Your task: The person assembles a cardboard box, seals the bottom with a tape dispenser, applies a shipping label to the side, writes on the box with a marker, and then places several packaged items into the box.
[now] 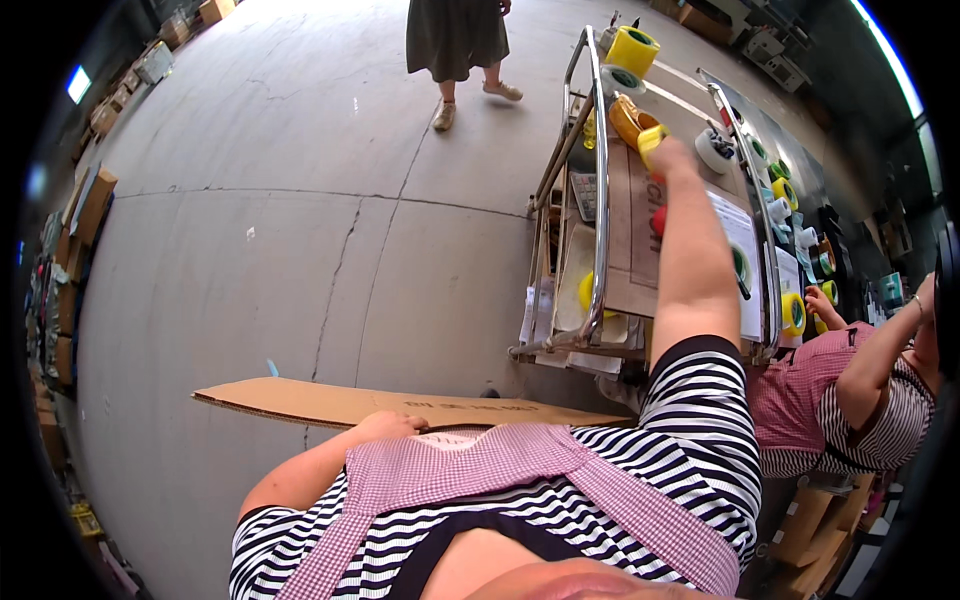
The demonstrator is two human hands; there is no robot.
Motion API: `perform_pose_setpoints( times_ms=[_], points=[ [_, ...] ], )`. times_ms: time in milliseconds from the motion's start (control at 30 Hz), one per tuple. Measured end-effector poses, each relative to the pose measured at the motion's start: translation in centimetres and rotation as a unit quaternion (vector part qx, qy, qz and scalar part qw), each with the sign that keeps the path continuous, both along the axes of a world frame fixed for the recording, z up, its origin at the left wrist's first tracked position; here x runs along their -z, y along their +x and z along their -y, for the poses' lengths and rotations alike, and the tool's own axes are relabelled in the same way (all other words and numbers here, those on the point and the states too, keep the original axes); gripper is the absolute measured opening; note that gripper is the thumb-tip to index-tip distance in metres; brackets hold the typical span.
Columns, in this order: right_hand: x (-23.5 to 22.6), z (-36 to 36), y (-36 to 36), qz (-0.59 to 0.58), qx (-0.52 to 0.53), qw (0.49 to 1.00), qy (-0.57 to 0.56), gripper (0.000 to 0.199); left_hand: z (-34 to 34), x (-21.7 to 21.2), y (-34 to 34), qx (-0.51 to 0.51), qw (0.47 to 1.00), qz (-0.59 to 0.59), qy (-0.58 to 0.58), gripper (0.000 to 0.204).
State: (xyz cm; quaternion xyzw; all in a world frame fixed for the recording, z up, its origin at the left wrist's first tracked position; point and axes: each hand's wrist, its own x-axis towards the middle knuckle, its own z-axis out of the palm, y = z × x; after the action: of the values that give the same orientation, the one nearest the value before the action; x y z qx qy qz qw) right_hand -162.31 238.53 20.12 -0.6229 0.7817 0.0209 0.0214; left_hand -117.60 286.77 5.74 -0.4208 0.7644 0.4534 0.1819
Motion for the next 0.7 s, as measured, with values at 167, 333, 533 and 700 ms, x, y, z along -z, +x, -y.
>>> perform_pose_setpoints(
  times_ms=[167, 333, 533, 700],
  points=[
    [-10.1, -11.6, -2.4, 0.446, -0.150, 0.849, -0.240, 0.035, -3.7, 0.1, -1.0, 0.082, 0.992, -0.008, -0.093, 0.031],
    [-8.7, -36.4, -3.4, 0.843, -0.184, 0.486, -0.137, 0.049, -7.4, 1.2, -2.5, 0.057, 0.985, -0.064, -0.152, 0.027],
    [0.2, -64.5, -1.5, 0.803, -0.149, 0.546, -0.189, 0.042, -13.3, -1.4, -6.3, 0.042, 0.969, -0.111, -0.218, 0.018],
    [2.6, -80.7, -2.3, 0.905, 0.028, 0.412, -0.107, 0.055, -18.9, -3.0, -9.3, 0.050, 0.971, -0.110, -0.205, 0.017]
  ],
)
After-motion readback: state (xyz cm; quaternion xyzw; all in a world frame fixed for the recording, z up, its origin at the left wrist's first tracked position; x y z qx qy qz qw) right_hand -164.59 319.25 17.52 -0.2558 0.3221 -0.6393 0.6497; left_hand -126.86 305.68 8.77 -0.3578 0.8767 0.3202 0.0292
